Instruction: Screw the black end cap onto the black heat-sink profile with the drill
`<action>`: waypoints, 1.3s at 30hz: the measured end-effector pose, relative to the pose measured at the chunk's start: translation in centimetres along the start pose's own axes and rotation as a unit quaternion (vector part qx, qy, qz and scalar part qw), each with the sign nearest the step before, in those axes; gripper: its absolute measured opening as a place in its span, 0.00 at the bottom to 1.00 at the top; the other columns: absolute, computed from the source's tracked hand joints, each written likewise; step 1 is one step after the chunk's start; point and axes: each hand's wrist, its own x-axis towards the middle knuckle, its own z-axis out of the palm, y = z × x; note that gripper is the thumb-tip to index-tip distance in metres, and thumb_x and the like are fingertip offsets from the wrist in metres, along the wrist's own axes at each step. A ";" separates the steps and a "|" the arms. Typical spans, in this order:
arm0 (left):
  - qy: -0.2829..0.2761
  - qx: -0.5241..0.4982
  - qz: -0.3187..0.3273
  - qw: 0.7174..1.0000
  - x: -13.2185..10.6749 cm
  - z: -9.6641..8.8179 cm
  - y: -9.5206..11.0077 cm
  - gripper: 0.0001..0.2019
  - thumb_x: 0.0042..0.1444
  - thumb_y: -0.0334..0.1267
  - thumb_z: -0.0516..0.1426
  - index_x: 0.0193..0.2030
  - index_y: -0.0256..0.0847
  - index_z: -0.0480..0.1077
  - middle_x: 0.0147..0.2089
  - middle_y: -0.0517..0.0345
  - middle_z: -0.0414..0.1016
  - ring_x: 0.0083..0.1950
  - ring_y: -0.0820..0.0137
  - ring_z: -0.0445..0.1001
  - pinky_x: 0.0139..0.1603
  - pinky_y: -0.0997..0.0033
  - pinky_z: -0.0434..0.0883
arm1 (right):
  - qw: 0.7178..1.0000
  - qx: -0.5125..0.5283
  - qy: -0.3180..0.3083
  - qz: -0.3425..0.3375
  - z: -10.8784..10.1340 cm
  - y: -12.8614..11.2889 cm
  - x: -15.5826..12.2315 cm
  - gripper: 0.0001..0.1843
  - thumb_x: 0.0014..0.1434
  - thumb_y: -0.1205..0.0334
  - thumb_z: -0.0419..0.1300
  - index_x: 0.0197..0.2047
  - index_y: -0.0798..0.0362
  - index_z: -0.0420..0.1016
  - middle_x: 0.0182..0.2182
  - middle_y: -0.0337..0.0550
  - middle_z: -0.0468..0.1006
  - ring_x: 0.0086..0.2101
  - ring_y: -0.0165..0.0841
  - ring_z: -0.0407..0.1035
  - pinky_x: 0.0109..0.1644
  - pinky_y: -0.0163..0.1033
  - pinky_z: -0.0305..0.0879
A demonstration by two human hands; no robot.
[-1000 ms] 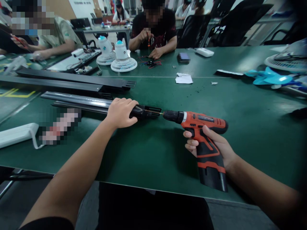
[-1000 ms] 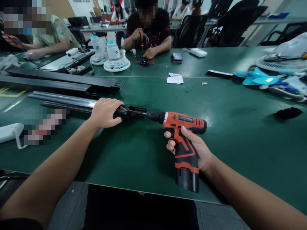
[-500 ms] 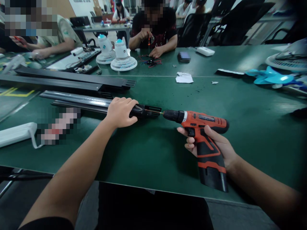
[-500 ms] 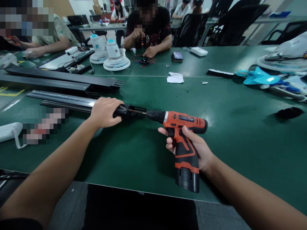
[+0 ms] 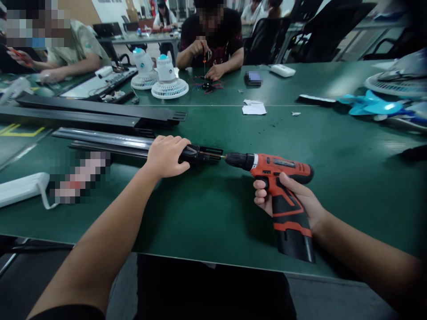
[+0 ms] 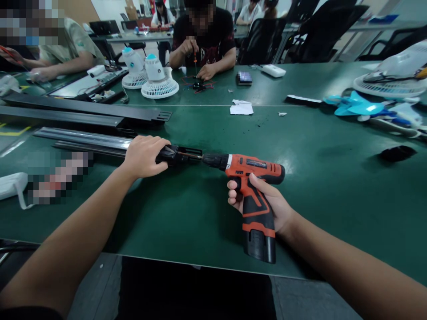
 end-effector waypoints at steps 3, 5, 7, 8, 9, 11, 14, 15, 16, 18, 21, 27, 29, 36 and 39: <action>-0.005 0.000 -0.001 1.000 0.0 -0.1 0.0 0.23 0.53 0.46 0.55 0.54 0.41 0.73 0.46 0.50 0.81 0.47 0.52 0.77 0.52 0.52 0.67 | 1.000 -0.003 0.004 0.004 0.3 -0.2 -0.2 0.19 0.56 0.57 0.75 0.47 0.53 0.78 0.37 0.41 0.82 0.34 0.31 0.79 0.46 0.35 0.82; -0.005 -0.001 0.000 1.000 0.0 -0.1 0.0 0.23 0.53 0.46 0.55 0.54 0.42 0.73 0.46 0.50 0.81 0.47 0.53 0.77 0.52 0.52 0.67 | 1.000 -0.001 0.007 0.004 0.5 -0.4 -0.4 0.19 0.57 0.59 0.74 0.48 0.54 0.77 0.37 0.41 0.82 0.34 0.32 0.79 0.46 0.35 0.82; -0.003 -0.003 0.001 1.000 -0.1 0.0 0.0 0.22 0.53 0.46 0.56 0.54 0.43 0.73 0.46 0.50 0.81 0.47 0.53 0.77 0.52 0.52 0.67 | 1.000 0.001 0.010 0.004 0.6 -0.4 -0.4 0.18 0.57 0.60 0.73 0.49 0.54 0.77 0.37 0.42 0.82 0.34 0.32 0.79 0.46 0.35 0.82; -0.002 -0.004 0.001 1.000 -0.1 0.0 0.0 0.22 0.53 0.46 0.56 0.54 0.43 0.73 0.46 0.50 0.81 0.47 0.53 0.77 0.52 0.52 0.67 | 1.000 0.001 0.010 0.005 0.6 -0.4 -0.5 0.18 0.57 0.60 0.73 0.49 0.54 0.77 0.37 0.42 0.82 0.34 0.32 0.80 0.46 0.35 0.82; 0.000 -0.005 0.001 1.000 -0.1 0.0 -0.1 0.22 0.53 0.46 0.57 0.54 0.44 0.73 0.46 0.50 0.81 0.47 0.53 0.77 0.52 0.52 0.67 | 1.000 0.002 0.011 0.005 0.6 -0.4 -0.4 0.18 0.57 0.60 0.74 0.49 0.53 0.77 0.37 0.42 0.82 0.35 0.32 0.80 0.47 0.35 0.82; 0.000 -0.006 0.001 1.000 -0.1 0.0 -0.1 0.21 0.53 0.45 0.57 0.54 0.45 0.72 0.46 0.51 0.81 0.47 0.53 0.76 0.52 0.53 0.66 | 1.000 0.002 0.011 0.001 0.5 -0.3 -0.4 0.20 0.56 0.59 0.75 0.49 0.54 0.77 0.37 0.42 0.82 0.35 0.33 0.80 0.48 0.35 0.82; -0.009 -0.007 0.001 1.000 -0.1 0.0 -0.1 0.21 0.53 0.44 0.57 0.55 0.45 0.72 0.46 0.51 0.81 0.47 0.54 0.76 0.52 0.53 0.66 | 1.000 -0.001 0.013 -0.006 0.4 -0.2 -0.3 0.21 0.54 0.59 0.76 0.49 0.55 0.78 0.36 0.42 0.81 0.36 0.33 0.80 0.48 0.35 0.82; -0.011 -0.007 0.001 1.000 -0.1 0.0 -0.2 0.21 0.54 0.44 0.57 0.55 0.45 0.72 0.46 0.51 0.81 0.47 0.54 0.76 0.52 0.52 0.66 | 1.000 -0.003 0.013 -0.006 0.5 -0.2 -0.3 0.21 0.54 0.59 0.76 0.48 0.56 0.78 0.36 0.42 0.81 0.35 0.33 0.80 0.48 0.35 0.82; -0.010 -0.007 0.001 1.000 -0.1 0.0 -0.2 0.21 0.54 0.44 0.57 0.54 0.44 0.72 0.46 0.50 0.81 0.47 0.54 0.76 0.52 0.52 0.66 | 1.000 -0.005 0.014 -0.007 0.5 -0.2 -0.3 0.21 0.54 0.59 0.77 0.48 0.55 0.79 0.36 0.41 0.81 0.35 0.33 0.80 0.48 0.35 0.82; -0.007 -0.006 0.003 1.000 0.0 0.1 -0.2 0.20 0.55 0.43 0.56 0.54 0.44 0.72 0.46 0.50 0.81 0.47 0.54 0.76 0.52 0.53 0.66 | 1.000 -0.007 0.015 -0.009 0.4 -0.2 -0.2 0.20 0.54 0.58 0.76 0.47 0.55 0.79 0.35 0.41 0.81 0.35 0.32 0.79 0.48 0.35 0.82; -0.003 0.001 0.003 1.000 -0.1 0.2 -0.2 0.19 0.56 0.42 0.55 0.54 0.44 0.72 0.45 0.51 0.80 0.47 0.55 0.76 0.51 0.53 0.66 | 1.000 -0.007 0.016 -0.015 0.3 -0.1 -0.2 0.17 0.56 0.58 0.76 0.45 0.54 0.78 0.35 0.41 0.80 0.35 0.32 0.78 0.48 0.35 0.82; -0.008 0.013 0.002 1.000 -0.2 0.1 -0.2 0.18 0.57 0.40 0.56 0.54 0.43 0.72 0.47 0.51 0.81 0.48 0.55 0.77 0.52 0.54 0.66 | 0.999 0.031 0.026 -0.014 0.5 0.2 -0.3 0.14 0.57 0.57 0.73 0.43 0.50 0.75 0.33 0.39 0.77 0.31 0.30 0.75 0.42 0.36 0.82; -0.014 0.018 -0.001 1.000 -0.1 0.1 -0.3 0.19 0.56 0.38 0.56 0.55 0.43 0.72 0.49 0.51 0.81 0.49 0.55 0.77 0.52 0.54 0.66 | 0.999 0.039 0.027 -0.015 0.8 0.2 -0.4 0.15 0.56 0.58 0.73 0.43 0.50 0.75 0.34 0.39 0.78 0.29 0.29 0.73 0.39 0.35 0.81; -0.027 0.029 -0.002 0.999 0.3 0.4 -0.6 0.19 0.57 0.35 0.56 0.56 0.43 0.72 0.48 0.51 0.81 0.50 0.54 0.78 0.51 0.55 0.66 | 0.999 -0.001 -0.003 0.034 0.5 -0.3 -0.6 0.19 0.55 0.55 0.75 0.45 0.51 0.77 0.31 0.40 0.78 0.29 0.30 0.75 0.38 0.31 0.81; -0.027 0.035 -0.003 0.999 0.3 0.5 -0.7 0.19 0.57 0.33 0.55 0.56 0.43 0.72 0.48 0.50 0.82 0.50 0.55 0.78 0.51 0.55 0.66 | 1.000 0.001 0.009 0.004 0.3 -0.3 -0.4 0.19 0.54 0.58 0.76 0.46 0.53 0.77 0.37 0.42 0.80 0.32 0.31 0.78 0.43 0.33 0.82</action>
